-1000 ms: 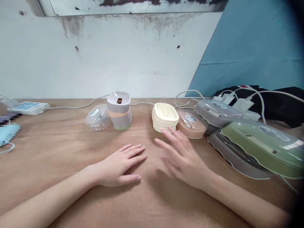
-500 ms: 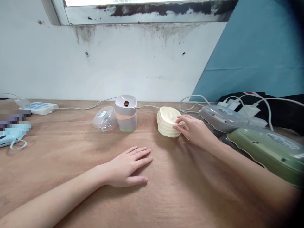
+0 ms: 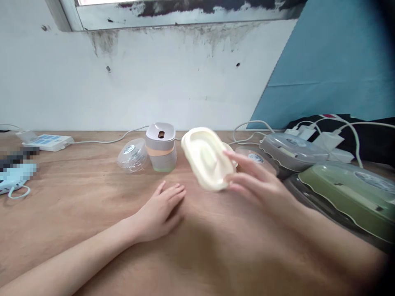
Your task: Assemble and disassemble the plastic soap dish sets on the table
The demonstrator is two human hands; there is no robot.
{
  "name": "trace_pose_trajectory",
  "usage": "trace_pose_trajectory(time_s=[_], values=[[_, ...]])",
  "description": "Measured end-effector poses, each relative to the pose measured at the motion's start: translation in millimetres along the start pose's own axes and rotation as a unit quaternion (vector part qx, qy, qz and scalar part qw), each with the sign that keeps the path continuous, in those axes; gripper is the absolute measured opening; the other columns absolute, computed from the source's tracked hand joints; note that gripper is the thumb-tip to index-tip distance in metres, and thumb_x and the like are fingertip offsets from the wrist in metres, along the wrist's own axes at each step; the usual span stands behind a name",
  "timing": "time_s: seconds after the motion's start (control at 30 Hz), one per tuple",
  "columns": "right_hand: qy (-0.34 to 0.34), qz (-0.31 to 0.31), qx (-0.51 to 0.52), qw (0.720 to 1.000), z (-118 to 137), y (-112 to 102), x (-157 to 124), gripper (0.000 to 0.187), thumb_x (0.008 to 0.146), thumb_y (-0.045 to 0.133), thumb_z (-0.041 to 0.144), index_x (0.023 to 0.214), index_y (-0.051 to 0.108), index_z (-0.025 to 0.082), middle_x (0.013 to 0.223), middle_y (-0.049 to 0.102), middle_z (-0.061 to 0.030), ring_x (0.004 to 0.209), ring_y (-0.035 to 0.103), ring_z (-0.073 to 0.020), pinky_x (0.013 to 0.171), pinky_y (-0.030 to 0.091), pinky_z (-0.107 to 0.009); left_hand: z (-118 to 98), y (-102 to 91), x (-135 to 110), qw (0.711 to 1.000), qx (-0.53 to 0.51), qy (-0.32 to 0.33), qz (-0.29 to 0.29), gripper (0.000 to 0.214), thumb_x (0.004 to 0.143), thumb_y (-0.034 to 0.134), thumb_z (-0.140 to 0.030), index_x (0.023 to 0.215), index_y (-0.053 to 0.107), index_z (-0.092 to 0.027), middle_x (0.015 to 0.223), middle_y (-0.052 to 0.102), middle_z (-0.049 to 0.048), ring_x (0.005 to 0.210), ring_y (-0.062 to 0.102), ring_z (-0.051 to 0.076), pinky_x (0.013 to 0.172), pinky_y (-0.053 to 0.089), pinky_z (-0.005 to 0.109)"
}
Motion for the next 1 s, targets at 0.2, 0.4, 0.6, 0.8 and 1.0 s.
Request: trace_pose_trajectory(time_s=[0.2, 0.4, 0.6, 0.8, 1.0], values=[[0.117, 0.286, 0.320, 0.896, 15, 39, -33, 0.052, 0.086, 0.052, 0.030, 0.134, 0.033, 0.034, 0.136, 0.045, -0.0009, 0.112, 0.054, -0.0222, 0.081, 0.055, -0.031, 26, 0.0, 1, 0.949, -0.223, -0.126, -0.185, 0.046, 0.086, 0.030, -0.016, 0.133, 0.033, -0.014, 0.125, 0.053, 0.0116, 0.113, 0.052, 0.022, 0.099, 0.040, 0.044], [-0.048, 0.264, 0.208, 0.941, 13, 37, -31, 0.023, 0.089, 0.047, 0.030, 0.108, 0.057, 0.025, 0.143, 0.033, -0.0017, 0.125, 0.039, -0.0227, 0.099, 0.041, -0.036, 20, -1.3, 0, 0.961, -0.235, -0.086, -0.121, 0.038, 0.091, 0.033, -0.025, 0.128, 0.041, -0.019, 0.129, 0.049, 0.0091, 0.119, 0.047, 0.023, 0.102, 0.037, 0.042], [-0.045, 0.176, 0.054, 0.982, -3, 37, -33, 0.019, 0.088, 0.044, 0.024, 0.103, 0.053, 0.021, 0.141, 0.033, -0.0108, 0.125, 0.039, -0.0236, 0.099, 0.039, -0.041, 14, -1.8, -3, 0.998, -0.052, -0.018, -0.022, 0.065, 0.084, 0.051, -0.040, 0.137, 0.024, -0.016, 0.140, 0.028, 0.0152, 0.129, 0.030, 0.027, 0.105, 0.031, 0.041], [-0.055, 0.188, 0.072, 0.978, -6, 36, -35, 0.045, 0.082, 0.049, 0.028, 0.124, 0.040, 0.017, 0.136, 0.040, -0.0161, 0.128, 0.034, -0.0281, 0.100, 0.036, -0.046, 17, -4.4, -3, 1.000, -0.010, 0.010, 0.005, 0.085, 0.076, 0.061, -0.040, 0.141, 0.010, -0.016, 0.143, 0.022, 0.0165, 0.132, 0.022, 0.030, 0.106, 0.026, 0.046], [-0.018, 0.155, 0.045, 0.987, -5, 41, -31, 0.081, 0.072, 0.061, 0.051, 0.136, 0.027, 0.014, 0.137, 0.039, -0.0196, 0.123, 0.040, -0.0321, 0.097, 0.039, -0.050, 15, -3.2, -2, 0.999, -0.020, -0.001, 0.028, 0.083, 0.079, 0.057, -0.039, 0.140, 0.006, -0.018, 0.144, 0.021, 0.0156, 0.133, 0.020, 0.029, 0.107, 0.024, 0.046]])
Point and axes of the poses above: each hand's wrist, its own x-axis towards the middle knuckle, its own y-axis out of the palm, z = x × y, the point moved 3 cm from there along x, towards the middle knuckle
